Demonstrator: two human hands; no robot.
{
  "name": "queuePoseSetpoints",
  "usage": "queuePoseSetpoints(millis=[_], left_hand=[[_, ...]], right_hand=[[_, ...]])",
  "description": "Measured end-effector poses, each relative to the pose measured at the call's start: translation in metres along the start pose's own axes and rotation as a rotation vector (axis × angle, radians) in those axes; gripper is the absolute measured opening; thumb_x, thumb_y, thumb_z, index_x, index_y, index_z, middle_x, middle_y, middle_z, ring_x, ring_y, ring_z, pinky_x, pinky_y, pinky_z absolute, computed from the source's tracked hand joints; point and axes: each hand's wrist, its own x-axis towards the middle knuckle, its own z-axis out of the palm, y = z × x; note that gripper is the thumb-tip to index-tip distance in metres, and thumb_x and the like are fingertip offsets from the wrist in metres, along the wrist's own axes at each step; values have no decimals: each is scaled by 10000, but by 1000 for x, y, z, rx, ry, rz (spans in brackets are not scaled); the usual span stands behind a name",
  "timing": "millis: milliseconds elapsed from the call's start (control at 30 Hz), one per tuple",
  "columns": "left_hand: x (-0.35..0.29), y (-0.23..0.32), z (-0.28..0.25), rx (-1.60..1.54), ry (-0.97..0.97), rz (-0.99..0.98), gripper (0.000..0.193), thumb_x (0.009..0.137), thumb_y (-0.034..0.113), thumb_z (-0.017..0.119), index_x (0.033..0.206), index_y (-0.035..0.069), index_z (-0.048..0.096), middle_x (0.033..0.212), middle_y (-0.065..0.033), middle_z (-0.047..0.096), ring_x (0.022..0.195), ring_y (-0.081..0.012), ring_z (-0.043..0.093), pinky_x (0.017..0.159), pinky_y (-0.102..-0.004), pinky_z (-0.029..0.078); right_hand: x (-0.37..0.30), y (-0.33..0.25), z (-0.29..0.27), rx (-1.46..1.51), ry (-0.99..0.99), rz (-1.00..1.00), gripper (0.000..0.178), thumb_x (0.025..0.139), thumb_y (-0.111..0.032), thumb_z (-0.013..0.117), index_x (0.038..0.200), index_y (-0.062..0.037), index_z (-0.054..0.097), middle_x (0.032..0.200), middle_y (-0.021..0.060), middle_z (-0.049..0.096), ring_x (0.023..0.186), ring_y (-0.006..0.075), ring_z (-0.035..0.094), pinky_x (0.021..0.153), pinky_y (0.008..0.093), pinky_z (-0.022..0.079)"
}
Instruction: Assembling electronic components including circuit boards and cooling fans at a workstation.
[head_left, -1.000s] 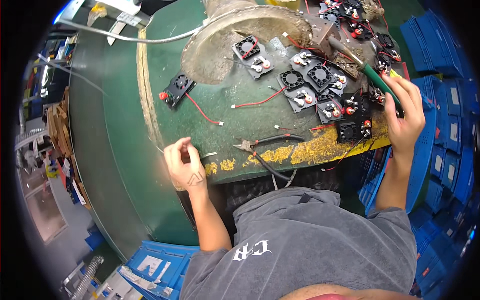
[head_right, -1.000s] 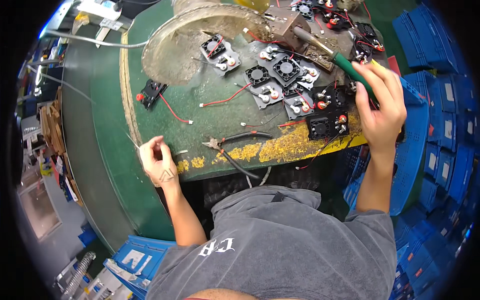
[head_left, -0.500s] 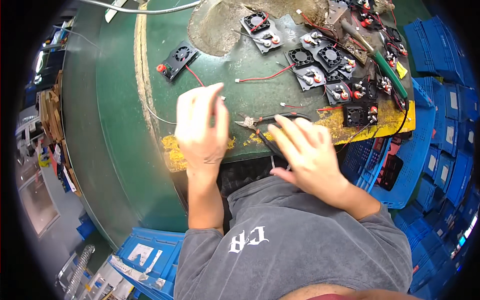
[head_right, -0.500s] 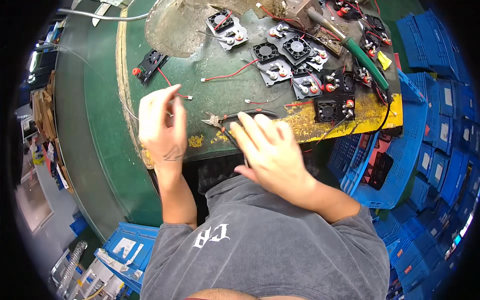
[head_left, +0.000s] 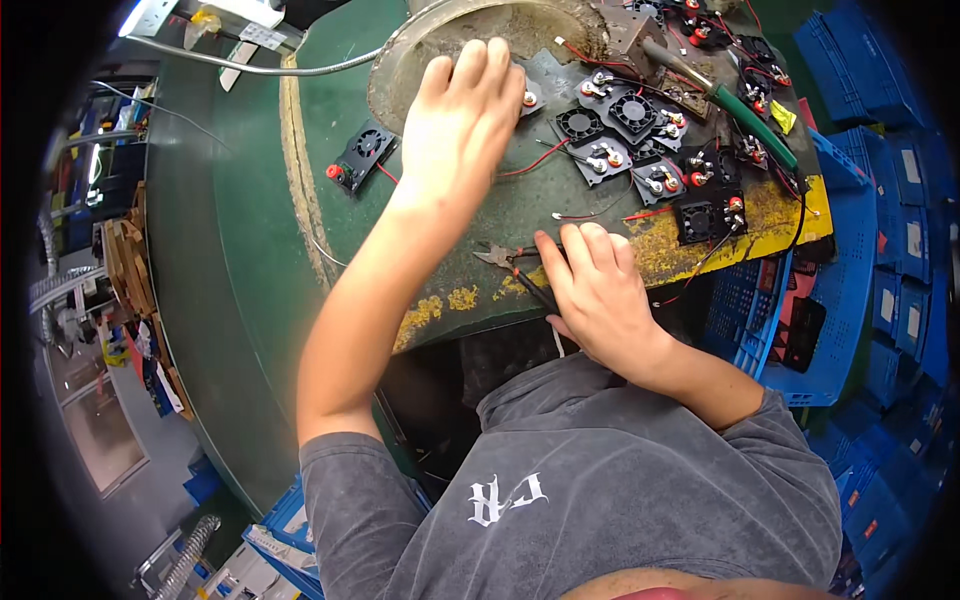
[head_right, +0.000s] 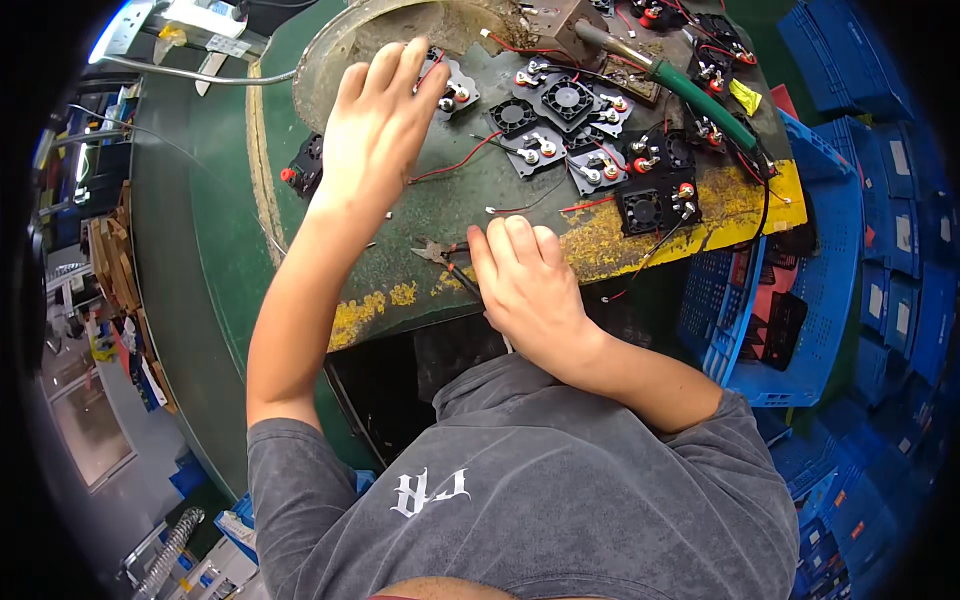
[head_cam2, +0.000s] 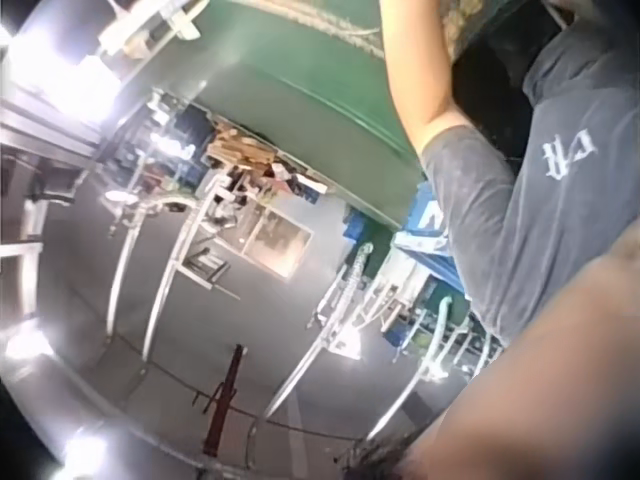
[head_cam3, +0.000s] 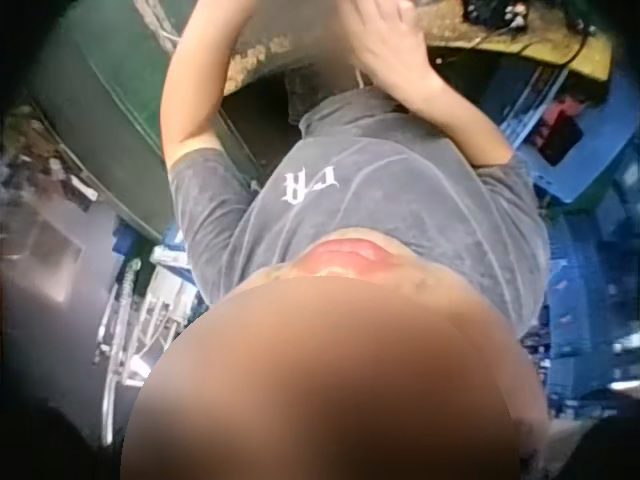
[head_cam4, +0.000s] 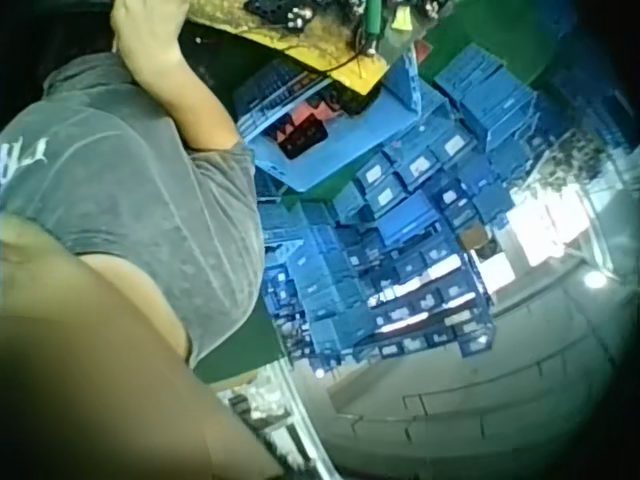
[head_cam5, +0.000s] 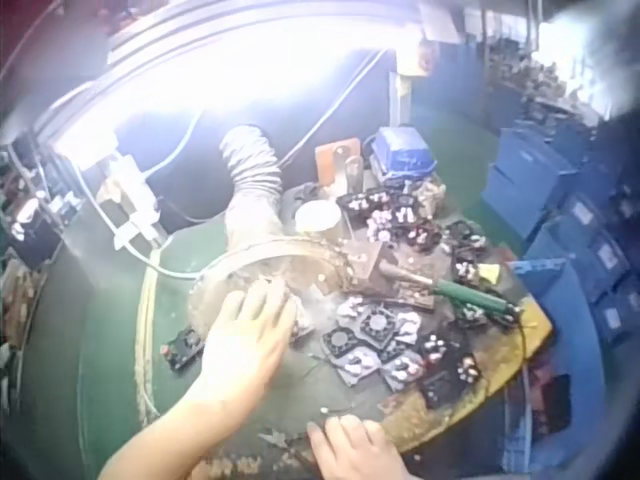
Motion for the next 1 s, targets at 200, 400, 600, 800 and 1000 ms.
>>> queuePoseSetpoints(millis=[200, 400, 600, 800, 1000], left_hand=[[26, -13, 31, 11, -54, -4, 493, 714, 191, 822, 1183, 198, 671, 1389, -41, 518, 1312, -227, 466, 1010, -391, 403], [33, -14, 36, -39, -82, 80, 503, 687, 114, 827, 1159, 227, 697, 1390, -51, 521, 1305, -237, 471, 1017, -398, 403], [31, -17, 41, -97, -62, 100, 412, 699, 91, 798, 1083, 221, 723, 1363, -60, 534, 1281, -246, 485, 1012, -399, 405], [36, -16, 39, -138, -79, 92, 398, 710, 113, 799, 1094, 181, 721, 1348, -81, 540, 1282, -261, 485, 1017, -406, 405], [21, -5, 4, -236, -75, -4, 637, 618, 270, 906, 1167, 67, 654, 1350, -108, 550, 1342, -305, 469, 1076, -445, 385]], right_hand=[[-10, 3, -9, 101, 28, -28, 889, 598, -332, 909, 1364, -23, 580, 1304, 180, 498, 1263, 361, 441, 1070, 479, 354], [-28, 6, -23, 283, -6, -54, 925, 543, -318, 927, 1346, -12, 583, 1268, 194, 494, 1213, 375, 462, 1038, 494, 376], [-32, 12, -31, 465, 52, -71, 897, 533, -283, 923, 1320, -11, 589, 1195, 167, 496, 1114, 358, 482, 979, 482, 393], [-39, 27, -49, 509, 65, -26, 821, 551, -248, 904, 1285, -27, 608, 1138, 142, 493, 1073, 344, 485, 927, 464, 395], [-47, 43, -65, 551, 82, 83, 755, 544, -167, 873, 1252, -60, 634, 1120, 146, 482, 1042, 337, 513, 899, 437, 441]])
